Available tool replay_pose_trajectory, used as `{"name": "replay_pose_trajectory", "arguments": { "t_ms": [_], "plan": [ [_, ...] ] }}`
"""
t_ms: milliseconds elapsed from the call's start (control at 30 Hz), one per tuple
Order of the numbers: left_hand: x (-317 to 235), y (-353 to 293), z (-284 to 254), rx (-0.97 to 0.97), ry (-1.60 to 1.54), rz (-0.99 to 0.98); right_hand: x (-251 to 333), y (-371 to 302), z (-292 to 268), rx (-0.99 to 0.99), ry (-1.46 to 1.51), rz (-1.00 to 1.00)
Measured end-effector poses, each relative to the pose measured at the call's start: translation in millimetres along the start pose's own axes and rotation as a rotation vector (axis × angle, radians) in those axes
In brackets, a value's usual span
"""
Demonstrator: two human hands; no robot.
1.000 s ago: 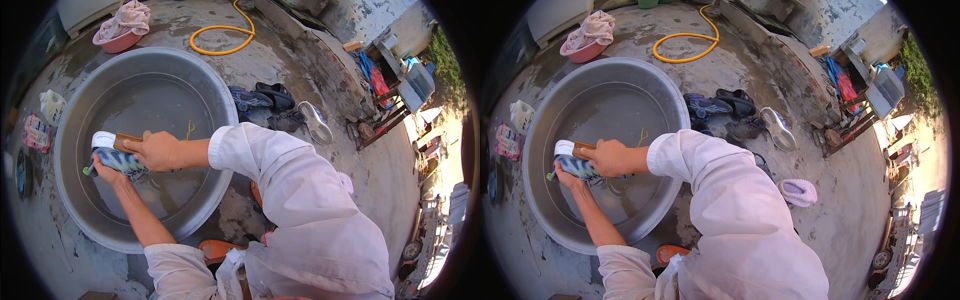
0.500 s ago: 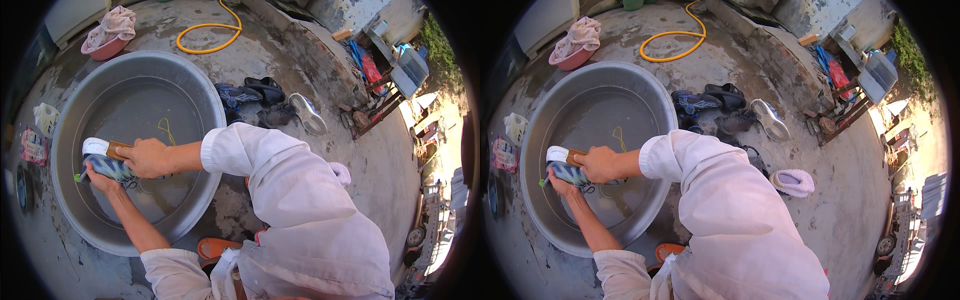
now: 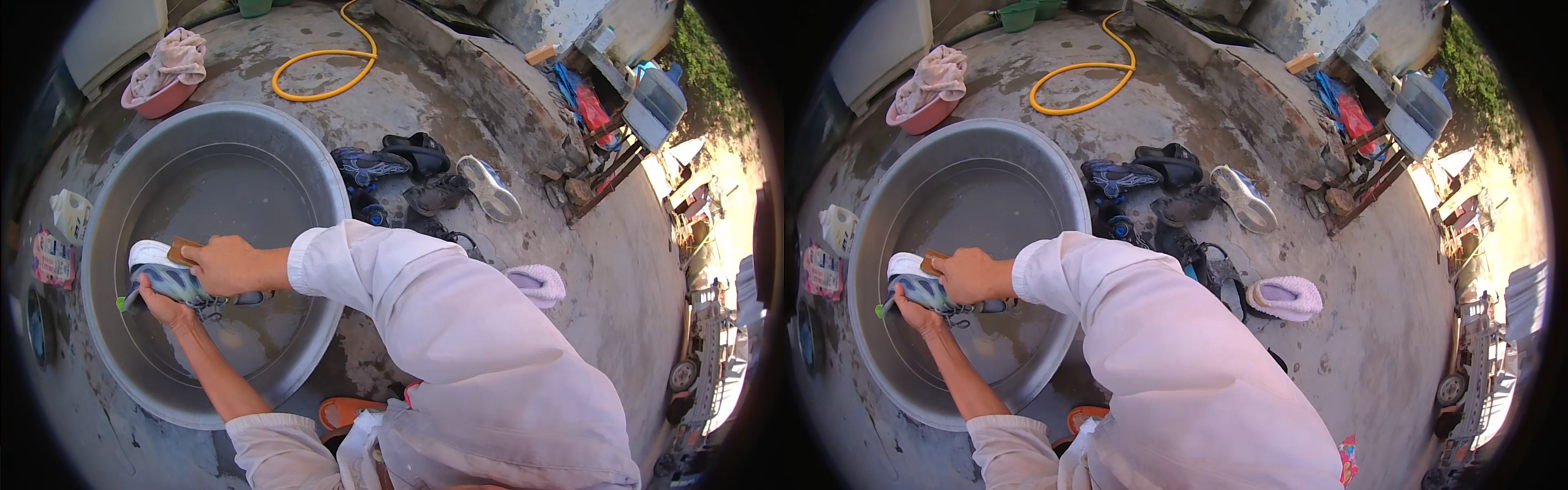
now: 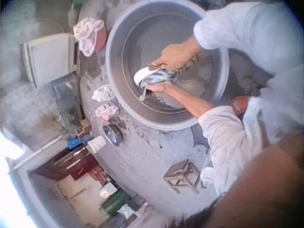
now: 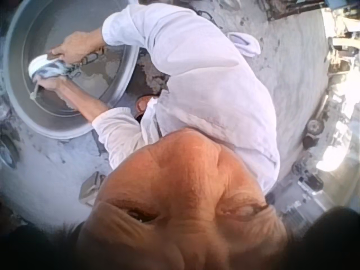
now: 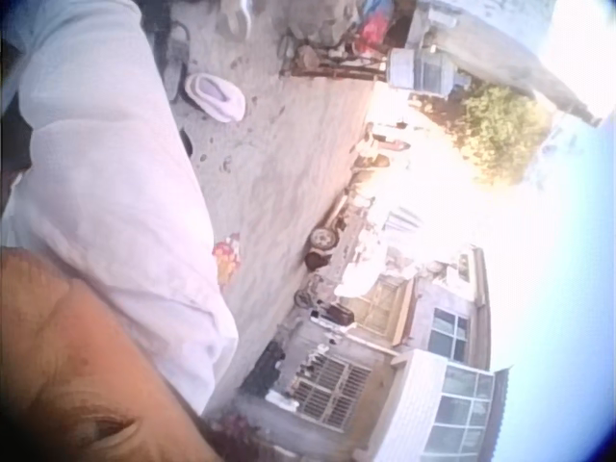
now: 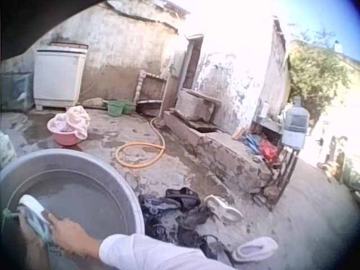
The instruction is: The person cleans a pair of slippers and a sneaker by hand in a large basin of water using a brush.
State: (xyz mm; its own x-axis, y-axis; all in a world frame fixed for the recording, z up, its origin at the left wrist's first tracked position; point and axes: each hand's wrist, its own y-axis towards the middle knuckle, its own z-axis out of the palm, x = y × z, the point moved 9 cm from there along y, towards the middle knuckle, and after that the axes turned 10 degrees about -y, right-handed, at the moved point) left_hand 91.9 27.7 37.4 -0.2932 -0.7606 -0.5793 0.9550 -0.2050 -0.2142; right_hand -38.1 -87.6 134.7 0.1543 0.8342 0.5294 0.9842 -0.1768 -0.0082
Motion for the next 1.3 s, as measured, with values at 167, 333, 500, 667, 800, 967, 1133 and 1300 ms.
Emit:
{"name": "replay_pose_trajectory", "arguments": {
  "t_ms": [167, 333, 500, 667, 800, 967, 1133, 1300],
  "plan": [
    [-14, -10, 16, -0.033, -0.044, -0.016, 14, 22, -7, -0.119, 0.034, -0.046],
    [-6, -12, 33, 0.027, -0.091, -0.101, 13, 35, -16, -0.208, 0.041, -0.040],
    [-1, -1, 59, 0.174, 0.052, -0.068, 4, 34, -44, -0.301, 0.185, 0.024],
    [-2, -11, 61, 0.115, 0.255, -0.053, -10, -18, -36, -0.128, 0.120, 0.000],
    [30, -34, 67, 0.101, 0.231, -0.130, -26, 2, -47, -0.211, 0.154, 0.040],
    [50, -45, 78, 0.141, 0.379, -0.092, -45, -17, -52, -0.259, 0.232, 0.076],
    [25, -42, 68, 0.104, 0.267, -0.176, -42, -34, -23, -0.134, 0.237, 0.045],
    [41, -67, 88, 0.139, 0.328, -0.132, -51, 0, -59, -0.319, 0.237, 0.046]
  ]
}}
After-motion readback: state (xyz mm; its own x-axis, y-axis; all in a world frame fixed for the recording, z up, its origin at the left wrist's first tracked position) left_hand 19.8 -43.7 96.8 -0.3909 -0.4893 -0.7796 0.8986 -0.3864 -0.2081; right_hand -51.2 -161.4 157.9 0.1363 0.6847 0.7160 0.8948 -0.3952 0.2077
